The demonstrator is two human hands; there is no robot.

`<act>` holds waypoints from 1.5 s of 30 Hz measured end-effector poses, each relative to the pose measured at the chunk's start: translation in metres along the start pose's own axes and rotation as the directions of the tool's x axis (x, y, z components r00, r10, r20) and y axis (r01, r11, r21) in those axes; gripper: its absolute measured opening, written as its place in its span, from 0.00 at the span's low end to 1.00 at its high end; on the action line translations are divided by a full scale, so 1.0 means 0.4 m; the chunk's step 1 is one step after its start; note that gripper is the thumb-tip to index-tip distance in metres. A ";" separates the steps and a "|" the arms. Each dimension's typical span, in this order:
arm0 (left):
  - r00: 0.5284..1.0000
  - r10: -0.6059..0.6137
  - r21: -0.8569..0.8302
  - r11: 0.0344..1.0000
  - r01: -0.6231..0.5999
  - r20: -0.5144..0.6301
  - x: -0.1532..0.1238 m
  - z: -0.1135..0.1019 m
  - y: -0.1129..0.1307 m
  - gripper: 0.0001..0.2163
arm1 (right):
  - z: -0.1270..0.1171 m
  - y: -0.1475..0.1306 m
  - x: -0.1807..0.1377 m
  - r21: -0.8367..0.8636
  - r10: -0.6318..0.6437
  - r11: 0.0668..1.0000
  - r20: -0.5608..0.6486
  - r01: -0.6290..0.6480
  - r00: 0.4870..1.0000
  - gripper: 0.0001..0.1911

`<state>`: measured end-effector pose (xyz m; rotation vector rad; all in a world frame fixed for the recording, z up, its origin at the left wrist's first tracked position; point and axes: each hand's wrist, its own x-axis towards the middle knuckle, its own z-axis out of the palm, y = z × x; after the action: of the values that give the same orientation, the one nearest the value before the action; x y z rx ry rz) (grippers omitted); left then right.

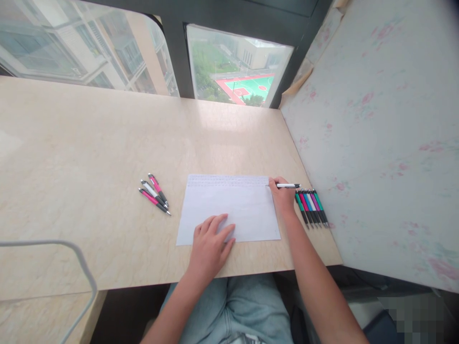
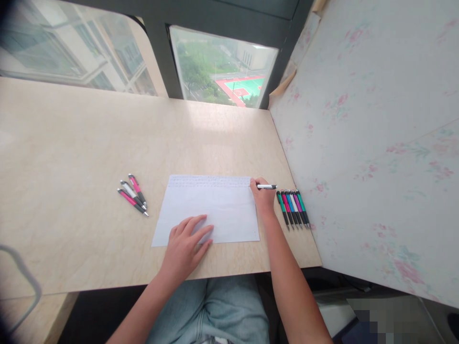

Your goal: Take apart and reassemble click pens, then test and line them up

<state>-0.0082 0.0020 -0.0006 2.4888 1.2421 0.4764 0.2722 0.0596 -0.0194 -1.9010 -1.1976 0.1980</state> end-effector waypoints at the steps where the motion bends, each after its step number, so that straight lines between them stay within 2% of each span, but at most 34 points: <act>1: 1.000 0.000 -0.001 1.000 0.000 -0.001 0.000 0.000 0.000 0.12 | 0.000 -0.001 0.000 -0.006 -0.004 1.000 0.002 0.004 1.000 0.18; 22: 1.000 0.002 -0.009 1.000 -0.002 -0.002 0.002 -0.002 0.000 0.12 | 0.005 0.003 -0.001 -0.110 -0.024 0.994 -0.039 0.019 0.999 0.18; 31: 1.000 0.006 -0.007 1.000 -0.006 -0.005 -0.002 -0.001 -0.003 0.12 | -0.006 0.000 -0.002 -0.103 0.006 0.995 -0.068 -0.013 0.998 0.17; 45: 1.000 0.005 -0.010 1.000 -0.005 -0.006 -0.001 -0.002 -0.001 0.12 | 0.001 0.006 0.002 -0.090 0.015 0.996 -0.048 -0.019 0.999 0.17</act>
<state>-0.0092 0.0020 -0.0001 2.4842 1.2324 0.4903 0.2741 0.0598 -0.0212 -1.9842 -1.1763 0.1084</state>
